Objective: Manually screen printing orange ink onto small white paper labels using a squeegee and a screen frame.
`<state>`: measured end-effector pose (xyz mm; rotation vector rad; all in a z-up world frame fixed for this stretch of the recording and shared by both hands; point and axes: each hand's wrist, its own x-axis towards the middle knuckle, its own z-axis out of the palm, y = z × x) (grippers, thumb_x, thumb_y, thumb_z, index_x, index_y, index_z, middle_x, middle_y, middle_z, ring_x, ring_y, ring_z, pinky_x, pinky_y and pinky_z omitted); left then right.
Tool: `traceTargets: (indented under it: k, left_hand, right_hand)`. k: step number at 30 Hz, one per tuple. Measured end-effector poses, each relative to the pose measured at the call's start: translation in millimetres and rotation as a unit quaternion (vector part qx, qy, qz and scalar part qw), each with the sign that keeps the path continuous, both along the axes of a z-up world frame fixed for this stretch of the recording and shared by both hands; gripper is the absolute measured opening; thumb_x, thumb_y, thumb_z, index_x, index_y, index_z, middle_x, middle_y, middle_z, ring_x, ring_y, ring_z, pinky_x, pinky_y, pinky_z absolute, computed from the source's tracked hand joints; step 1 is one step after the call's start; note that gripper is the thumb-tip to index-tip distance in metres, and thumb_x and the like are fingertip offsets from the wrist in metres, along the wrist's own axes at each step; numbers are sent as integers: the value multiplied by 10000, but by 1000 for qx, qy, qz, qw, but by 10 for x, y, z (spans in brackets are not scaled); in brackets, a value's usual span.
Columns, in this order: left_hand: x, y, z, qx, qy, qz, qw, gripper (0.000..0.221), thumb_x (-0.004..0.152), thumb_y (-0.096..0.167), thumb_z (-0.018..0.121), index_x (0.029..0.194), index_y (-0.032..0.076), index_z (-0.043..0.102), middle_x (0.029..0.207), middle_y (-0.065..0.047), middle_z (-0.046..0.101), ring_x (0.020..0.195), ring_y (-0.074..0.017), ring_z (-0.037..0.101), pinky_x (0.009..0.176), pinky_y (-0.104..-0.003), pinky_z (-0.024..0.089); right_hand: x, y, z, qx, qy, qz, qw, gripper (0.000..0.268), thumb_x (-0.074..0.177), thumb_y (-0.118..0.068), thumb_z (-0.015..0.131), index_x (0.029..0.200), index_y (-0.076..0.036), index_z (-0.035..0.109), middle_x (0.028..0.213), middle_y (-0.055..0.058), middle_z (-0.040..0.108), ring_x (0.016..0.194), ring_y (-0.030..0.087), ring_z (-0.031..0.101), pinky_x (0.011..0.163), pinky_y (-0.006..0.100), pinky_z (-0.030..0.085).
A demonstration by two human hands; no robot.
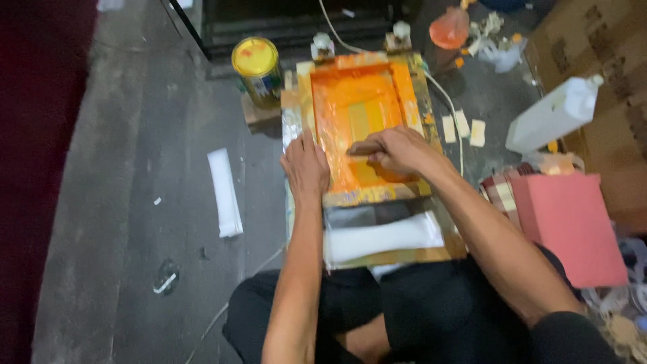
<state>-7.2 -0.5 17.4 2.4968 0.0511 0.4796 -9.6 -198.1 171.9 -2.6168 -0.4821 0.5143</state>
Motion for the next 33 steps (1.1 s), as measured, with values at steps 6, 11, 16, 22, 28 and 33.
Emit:
traceTargets:
  k: [6, 11, 16, 22, 28, 33]
  left_hand:
    - [66, 6, -50, 22, 16, 12, 1000, 501, 1000, 288, 430, 1448, 92, 535, 1321, -155, 608, 1312, -339, 538, 1066, -510, 375]
    - [54, 18, 11, 24, 12, 11, 1000, 490, 1000, 275, 434, 1436, 83, 549, 1290, -164, 615, 1290, -343, 552, 1061, -505, 371]
    - [45, 4, -4, 28, -3, 1, 1000, 466, 1013, 239, 442, 1429, 53, 542, 1258, -188, 624, 1265, -365, 570, 1041, -512, 386]
    - [4, -16, -53, 30, -31, 13, 999, 437, 1032, 246, 444, 1423, 81, 548, 1260, -180, 618, 1268, -355, 560, 1035, -505, 375]
    - [-63, -16, -8, 24, -22, 15, 999, 421, 1068, 268, 417, 1433, 106, 550, 1327, -176, 615, 1322, -347, 534, 1054, -502, 368]
    - [-13, 4, -65, 16, -1, 9, 1000, 447, 1068, 296, 400, 1451, 115, 540, 1360, -174, 604, 1333, -348, 525, 1059, -521, 364]
  right_hand:
    - [913, -25, -704, -33, -165, -44, 985, 71, 852, -185, 679, 837, -251, 703, 818, -12, 728, 929, 319, 730, 825, 474, 577]
    - [1030, -18, -1031, -61, -201, 0, 978, 53, 839, -138, 697, 837, -190, 696, 816, 53, 718, 907, 337, 728, 785, 476, 593]
    - [575, -72, -900, -62, -199, 11, 978, 136, 831, -113, 723, 756, -202, 653, 732, -3, 685, 823, 297, 725, 712, 432, 594]
    - [-180, -66, -551, -49, -102, 19, 993, 171, 855, -69, 692, 736, -174, 630, 713, 18, 678, 810, 339, 717, 736, 434, 583]
    - [-350, -92, -547, -73, -36, 20, 996, 154, 806, -92, 705, 704, -159, 612, 732, 52, 717, 827, 378, 733, 728, 473, 572]
    - [-331, -83, -507, -70, -21, 29, 997, 266, 822, -94, 682, 649, -192, 504, 610, 15, 591, 688, 342, 673, 667, 431, 520]
